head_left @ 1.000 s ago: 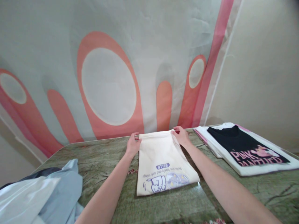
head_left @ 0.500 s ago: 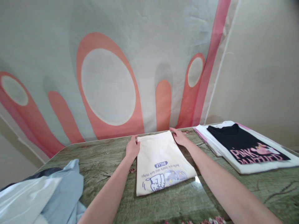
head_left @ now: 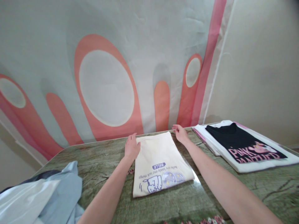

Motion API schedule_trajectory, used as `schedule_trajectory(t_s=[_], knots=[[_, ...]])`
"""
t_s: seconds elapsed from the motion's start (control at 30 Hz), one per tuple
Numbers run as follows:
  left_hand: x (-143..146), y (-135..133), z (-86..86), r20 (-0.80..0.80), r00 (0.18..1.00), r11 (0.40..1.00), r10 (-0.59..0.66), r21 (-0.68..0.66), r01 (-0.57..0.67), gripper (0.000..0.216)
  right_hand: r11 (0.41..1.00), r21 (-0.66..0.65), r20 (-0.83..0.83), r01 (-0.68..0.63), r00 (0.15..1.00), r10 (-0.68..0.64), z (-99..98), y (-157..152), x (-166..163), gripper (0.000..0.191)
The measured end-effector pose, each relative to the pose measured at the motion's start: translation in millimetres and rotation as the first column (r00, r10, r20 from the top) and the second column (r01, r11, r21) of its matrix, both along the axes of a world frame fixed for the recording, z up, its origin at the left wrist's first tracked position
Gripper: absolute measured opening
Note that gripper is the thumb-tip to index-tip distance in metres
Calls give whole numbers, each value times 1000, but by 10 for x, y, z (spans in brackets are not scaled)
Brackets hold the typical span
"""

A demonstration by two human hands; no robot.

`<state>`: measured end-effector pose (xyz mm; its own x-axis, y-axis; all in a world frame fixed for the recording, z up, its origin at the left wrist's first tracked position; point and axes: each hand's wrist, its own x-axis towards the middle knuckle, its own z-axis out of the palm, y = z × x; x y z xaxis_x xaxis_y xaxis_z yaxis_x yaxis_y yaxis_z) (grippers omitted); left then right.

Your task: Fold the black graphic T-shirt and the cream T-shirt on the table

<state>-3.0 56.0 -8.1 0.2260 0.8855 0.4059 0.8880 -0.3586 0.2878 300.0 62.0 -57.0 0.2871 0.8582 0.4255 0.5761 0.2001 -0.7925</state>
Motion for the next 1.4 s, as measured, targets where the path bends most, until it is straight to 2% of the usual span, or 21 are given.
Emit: schedule_trajectory(t_s=[0.07,0.1,0.17,0.2,0.27,0.33,0.43,0.63,0.8,0.97,1.2,1.3,1.4], knots=[[129,-123,76,-83,980,980,-183,-97,175,44,999,36,20,-12,1000,12,129,-69,-58,41],[207,-197,98,-121,948,948,-293,-166,271,44,998,53,46,-45,998,43,191,-107,-115,40],[362,-357,106,-193,868,875,-458,-270,402,50,984,66,165,-167,974,155,284,-185,-279,39],[429,-436,93,-221,842,857,-493,-291,425,55,967,40,267,-251,935,232,307,-224,-375,41],[522,-572,45,-272,819,853,-506,-299,428,62,937,-94,450,-337,825,342,305,-294,-555,47],[558,-660,-5,-313,814,866,-489,-288,409,66,917,-255,544,-305,739,397,264,-346,-677,53],[553,-701,-45,-350,806,874,-477,-282,395,67,897,-379,584,-226,693,422,217,-378,-721,59],[568,-677,-30,-359,809,879,-466,-290,378,68,897,-424,598,-127,704,383,245,-324,-593,66],[475,-783,15,-335,797,849,-502,-364,383,68,892,-452,614,-8,723,318,192,-277,-468,69],[191,-1054,78,-291,772,803,-565,-410,433,65,897,-441,637,21,712,296,146,-268,-437,67],[-33,-1469,109,-241,775,782,-584,-423,458,66,906,-419,677,54,684,272,48,-281,-400,64],[-51,-1619,133,-240,738,758,-631,-395,520,60,906,-417,692,75,673,262,-5,-272,-364,65],[-38,-1764,181,-269,664,713,-698,-349,608,51,901,-423,700,97,666,258,-37,-262,-343,65]])
